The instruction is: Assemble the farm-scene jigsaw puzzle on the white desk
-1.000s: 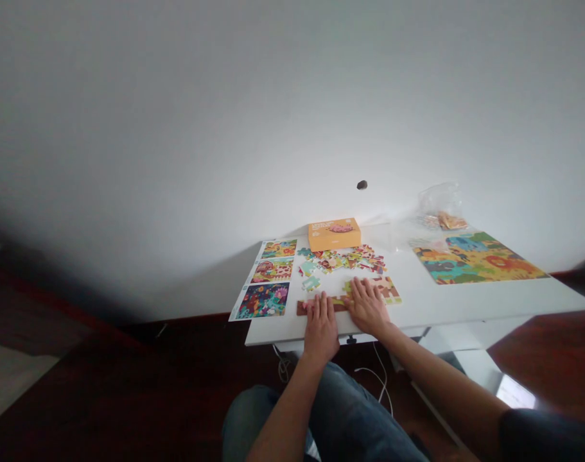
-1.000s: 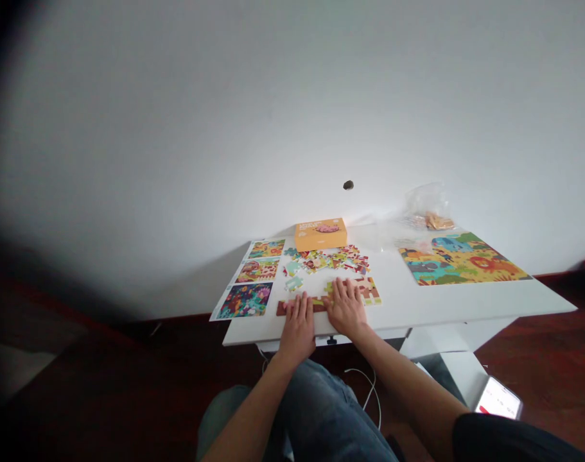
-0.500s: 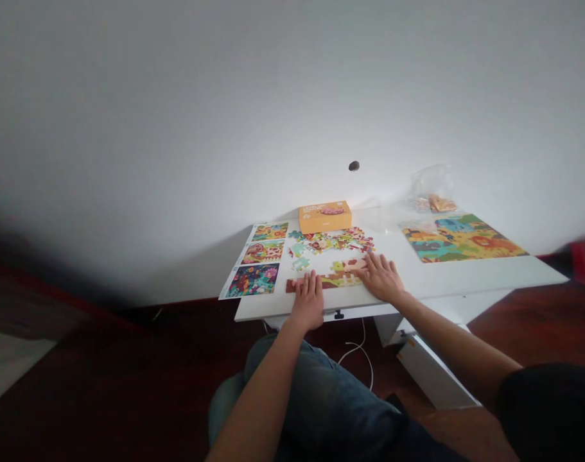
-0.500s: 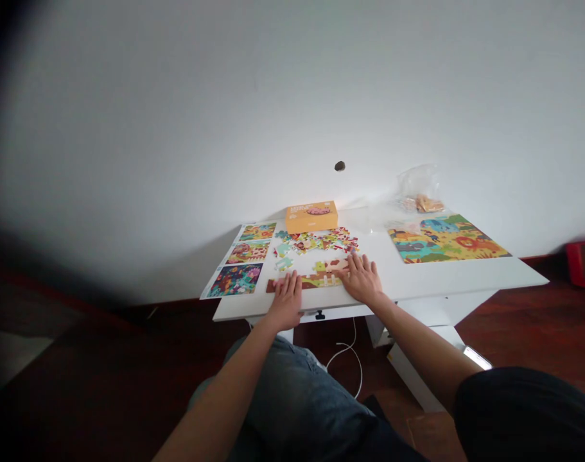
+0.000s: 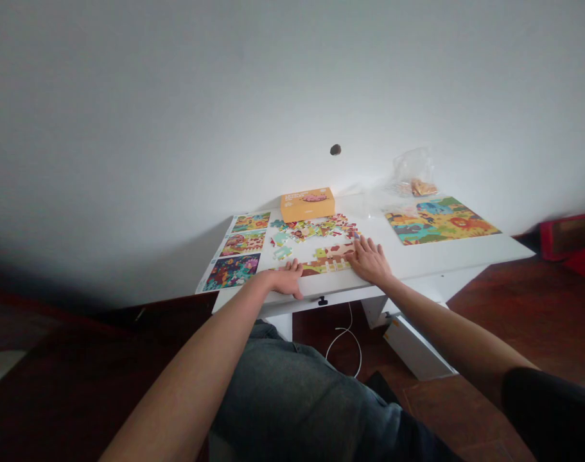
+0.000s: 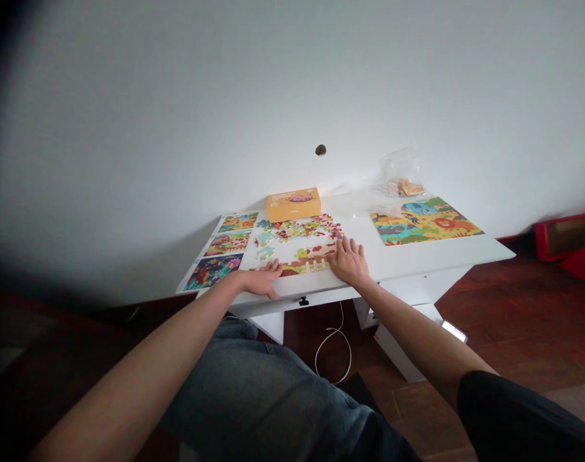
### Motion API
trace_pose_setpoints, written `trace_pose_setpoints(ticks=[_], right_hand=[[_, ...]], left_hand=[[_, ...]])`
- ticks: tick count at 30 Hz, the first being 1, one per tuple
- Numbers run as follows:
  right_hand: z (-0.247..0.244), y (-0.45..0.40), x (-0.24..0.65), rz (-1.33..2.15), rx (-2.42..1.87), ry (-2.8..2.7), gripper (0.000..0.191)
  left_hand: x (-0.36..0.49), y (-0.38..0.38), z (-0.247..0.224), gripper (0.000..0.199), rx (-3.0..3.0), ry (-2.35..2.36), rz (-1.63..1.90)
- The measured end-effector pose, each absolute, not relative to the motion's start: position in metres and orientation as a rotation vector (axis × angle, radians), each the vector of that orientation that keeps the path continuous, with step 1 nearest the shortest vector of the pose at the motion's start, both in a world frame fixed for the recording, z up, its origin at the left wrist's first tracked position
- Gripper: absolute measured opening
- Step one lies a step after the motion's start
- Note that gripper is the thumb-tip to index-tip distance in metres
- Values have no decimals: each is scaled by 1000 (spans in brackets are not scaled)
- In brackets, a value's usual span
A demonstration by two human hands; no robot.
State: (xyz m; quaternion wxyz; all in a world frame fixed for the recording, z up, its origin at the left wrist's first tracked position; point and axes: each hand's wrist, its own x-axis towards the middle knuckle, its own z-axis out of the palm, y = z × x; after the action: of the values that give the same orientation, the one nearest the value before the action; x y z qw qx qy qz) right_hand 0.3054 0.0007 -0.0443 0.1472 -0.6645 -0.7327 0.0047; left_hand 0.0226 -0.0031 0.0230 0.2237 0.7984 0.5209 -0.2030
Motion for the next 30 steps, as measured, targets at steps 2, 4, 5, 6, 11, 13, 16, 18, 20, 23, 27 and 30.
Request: trace_pose_setpoints(ticks=[2, 4, 5, 6, 11, 13, 16, 18, 20, 23, 27, 30], right_hand=[[-43, 1, 305, 32, -1917, -2113, 65], [-41, 1, 304, 49, -1928, -2126, 64], [-41, 1, 303, 56, -1936, -2132, 64], [-40, 0, 303, 61, -1941, -2138, 64], [-39, -2, 302, 64, -1938, -2116, 62], [-39, -3, 303, 69, -1924, -2094, 61], [-39, -4, 303, 71, -1916, -2070, 57], [-38, -4, 303, 77, -1925, -2059, 55], [-36, -3, 303, 87, -1929, -2049, 53], [-33, -5, 302, 93, -1934, -2021, 51], [-27, -8, 297, 64, -1938, -1975, 49], [-26, -10, 296, 70, -1933, -1968, 49]], left_hand=[[20, 2, 27, 108, 2191, 1408, -575], [18, 7, 30, 107, 2182, 1382, -585], [17, 9, 32, 107, 2180, 1371, -589], [15, 10, 34, 107, 2180, 1357, -595], [13, 3, 34, 110, 2241, 1251, -689], [16, -7, 28, 107, 2281, 1285, -714], [19, -26, 19, 99, 2351, 1437, -641], [18, -35, 14, 93, 2410, 1465, -572], [17, -41, 10, 87, 2454, 1472, -524], [14, -45, 1, 85, 2504, 1505, -456], [10, -50, -12, 95, 2613, 1575, -319], [5, -52, -18, 90, 2653, 1590, -256]])
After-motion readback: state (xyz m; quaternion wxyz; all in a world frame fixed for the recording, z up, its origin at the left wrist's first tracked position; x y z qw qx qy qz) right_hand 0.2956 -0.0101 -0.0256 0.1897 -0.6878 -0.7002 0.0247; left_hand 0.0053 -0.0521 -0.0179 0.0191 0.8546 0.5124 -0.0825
